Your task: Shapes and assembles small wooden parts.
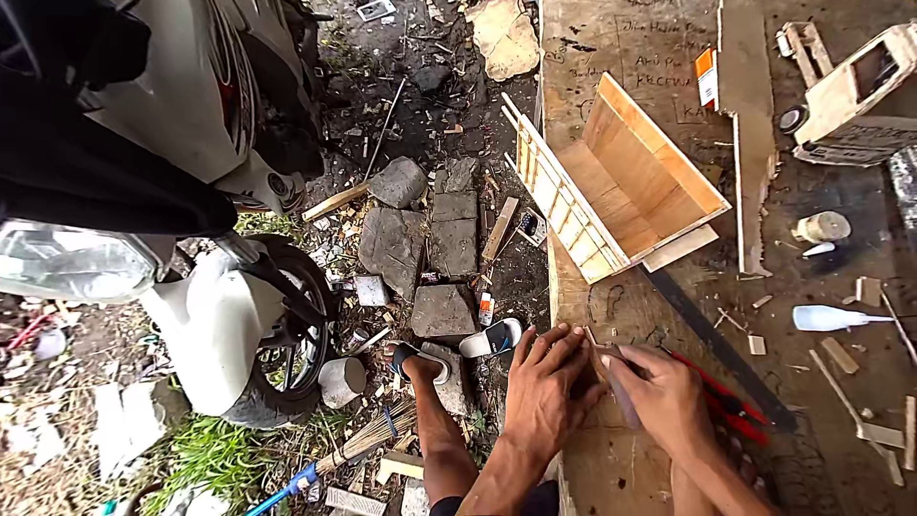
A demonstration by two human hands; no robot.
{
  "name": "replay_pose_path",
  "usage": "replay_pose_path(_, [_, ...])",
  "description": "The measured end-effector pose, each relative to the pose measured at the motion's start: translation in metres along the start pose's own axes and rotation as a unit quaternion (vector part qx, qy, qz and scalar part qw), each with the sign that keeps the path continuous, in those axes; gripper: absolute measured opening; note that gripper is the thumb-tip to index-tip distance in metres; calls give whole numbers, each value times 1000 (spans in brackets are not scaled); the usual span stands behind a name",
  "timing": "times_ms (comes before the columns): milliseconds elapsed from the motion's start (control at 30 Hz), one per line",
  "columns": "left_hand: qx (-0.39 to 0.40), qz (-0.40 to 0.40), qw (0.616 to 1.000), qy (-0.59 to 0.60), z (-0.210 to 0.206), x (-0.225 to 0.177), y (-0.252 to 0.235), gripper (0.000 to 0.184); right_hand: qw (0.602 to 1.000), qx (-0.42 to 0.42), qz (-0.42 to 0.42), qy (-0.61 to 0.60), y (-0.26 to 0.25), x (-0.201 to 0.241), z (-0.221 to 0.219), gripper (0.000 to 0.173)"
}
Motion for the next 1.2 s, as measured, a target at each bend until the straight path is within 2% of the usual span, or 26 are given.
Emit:
replay_pose_path(167, [0, 0, 1000, -1, 0, 1, -3, 45, 1000, -1, 5, -2, 25, -7, 11, 19])
replay_pose_path(533, [-8, 1, 1000, -12, 1, 2, -8, 41, 999, 14, -18, -33, 12, -10, 7, 18])
replay_pose_path(667, [-7, 1, 1000, -15, 2, 1, -9, 39, 999, 5, -25, -29, 24, -14, 10, 19])
replay_pose_path(1067, [1, 17, 1000, -11, 3, -2, -11, 39, 999, 6, -24, -28, 16, -8, 7, 19])
replay_pose_path(1200, [1, 12, 1000, -13, 3, -2, -13, 38, 999, 29, -37, -15, 29, -10, 10, 20])
Point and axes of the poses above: each hand's wrist, its own y-axis away from the middle knuckle, its own z-axis out of the back of the hand, x = y × z, the point moved 6 cm from there along -y, towards the middle knuckle, and after that the axes turned 7 degrees about -y, right-handed, at the moved point
